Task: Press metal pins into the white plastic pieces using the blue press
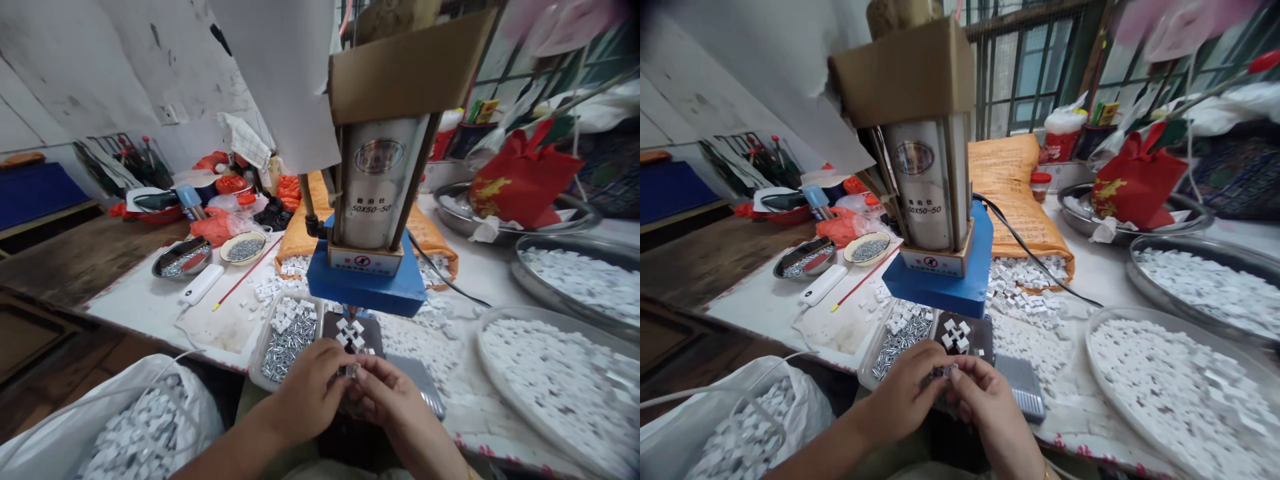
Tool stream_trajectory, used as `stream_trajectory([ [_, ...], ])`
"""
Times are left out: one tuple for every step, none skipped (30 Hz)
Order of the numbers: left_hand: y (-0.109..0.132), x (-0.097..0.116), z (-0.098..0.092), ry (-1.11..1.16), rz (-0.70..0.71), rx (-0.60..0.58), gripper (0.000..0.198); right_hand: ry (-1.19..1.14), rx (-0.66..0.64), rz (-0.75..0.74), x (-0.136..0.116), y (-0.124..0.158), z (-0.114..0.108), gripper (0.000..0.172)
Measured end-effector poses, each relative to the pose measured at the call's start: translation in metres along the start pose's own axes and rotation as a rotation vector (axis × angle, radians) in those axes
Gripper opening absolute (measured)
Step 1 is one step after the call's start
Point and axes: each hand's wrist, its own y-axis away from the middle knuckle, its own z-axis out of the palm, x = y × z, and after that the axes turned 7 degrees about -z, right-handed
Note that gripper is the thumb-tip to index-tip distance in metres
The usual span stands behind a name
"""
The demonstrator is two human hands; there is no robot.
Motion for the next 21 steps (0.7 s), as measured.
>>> stream_trajectory([
  [0.000,0.000,0.002,-0.029,0.020,0.011,0.033,0.022,0.013,-0.010,0.000,-0.001,0.001,0.035],
  [0.001,0.000,0.003,-0.046,0.046,0.022,0.033,0.043,0.028,-0.022,0.001,-0.002,0.001,0.035],
  [0.001,-0.001,0.005,-0.053,0.077,0.031,0.032,0.058,0.040,-0.033,0.002,-0.003,0.002,0.035],
  [0.001,-0.001,0.005,-0.049,0.106,0.038,0.030,0.066,0.038,-0.038,0.002,-0.004,0.002,0.035],
  [0.000,-0.002,0.005,-0.037,0.130,0.041,0.028,0.075,0.023,-0.037,0.001,-0.004,0.001,0.034],
  [-0.001,-0.002,0.004,-0.021,0.138,0.046,0.026,0.091,0.002,-0.031,0.000,-0.004,0.000,0.034],
  [-0.003,-0.003,0.002,-0.005,0.133,0.058,0.024,0.115,-0.014,-0.028,-0.002,-0.004,-0.002,0.035],
  [-0.006,-0.003,-0.001,0.011,0.116,0.082,0.021,0.147,-0.014,-0.037,-0.005,-0.004,-0.005,0.037],
  [-0.010,-0.004,-0.004,0.030,0.092,0.122,0.018,0.182,0.010,-0.070,-0.008,-0.005,-0.007,0.039],
  [-0.016,-0.005,-0.006,0.049,0.061,0.177,0.016,0.223,0.057,-0.129,-0.011,-0.007,-0.011,0.040],
  [-0.022,-0.007,-0.008,0.065,0.022,0.245,0.014,0.273,0.114,-0.207,-0.014,-0.010,-0.014,0.041],
  [-0.028,-0.010,-0.009,0.078,-0.019,0.312,0.013,0.339,0.165,-0.287,-0.016,-0.013,-0.017,0.040],
  [-0.034,-0.012,-0.008,0.085,-0.060,0.357,0.012,0.424,0.204,-0.361,-0.018,-0.016,-0.020,0.038],
  [-0.039,-0.016,-0.007,0.085,-0.093,0.376,0.012,0.521,0.227,-0.426,-0.019,-0.020,-0.022,0.034],
  [-0.043,-0.019,-0.005,0.076,-0.106,0.350,0.012,0.621,0.231,-0.484,-0.020,-0.024,-0.024,0.031],
  [-0.045,-0.023,-0.003,0.061,-0.111,0.309,0.012,0.712,0.222,-0.535,-0.020,-0.027,-0.024,0.029],
  [-0.046,-0.026,-0.001,0.041,-0.106,0.271,0.013,0.788,0.204,-0.584,-0.020,-0.030,-0.024,0.028],
  [-0.046,-0.029,0.000,0.019,-0.093,0.238,0.015,0.849,0.181,-0.631,-0.019,-0.032,-0.023,0.029],
  [-0.045,-0.031,0.001,-0.003,-0.080,0.220,0.017,0.900,0.151,-0.669,-0.018,-0.035,-0.022,0.031],
  [-0.043,-0.032,0.001,-0.019,-0.067,0.214,0.019,0.950,0.120,-0.691,-0.016,-0.037,-0.020,0.034],
  [-0.042,-0.032,0.001,-0.024,-0.060,0.214,0.020,0.998,0.092,-0.699,-0.014,-0.039,-0.018,0.038],
])
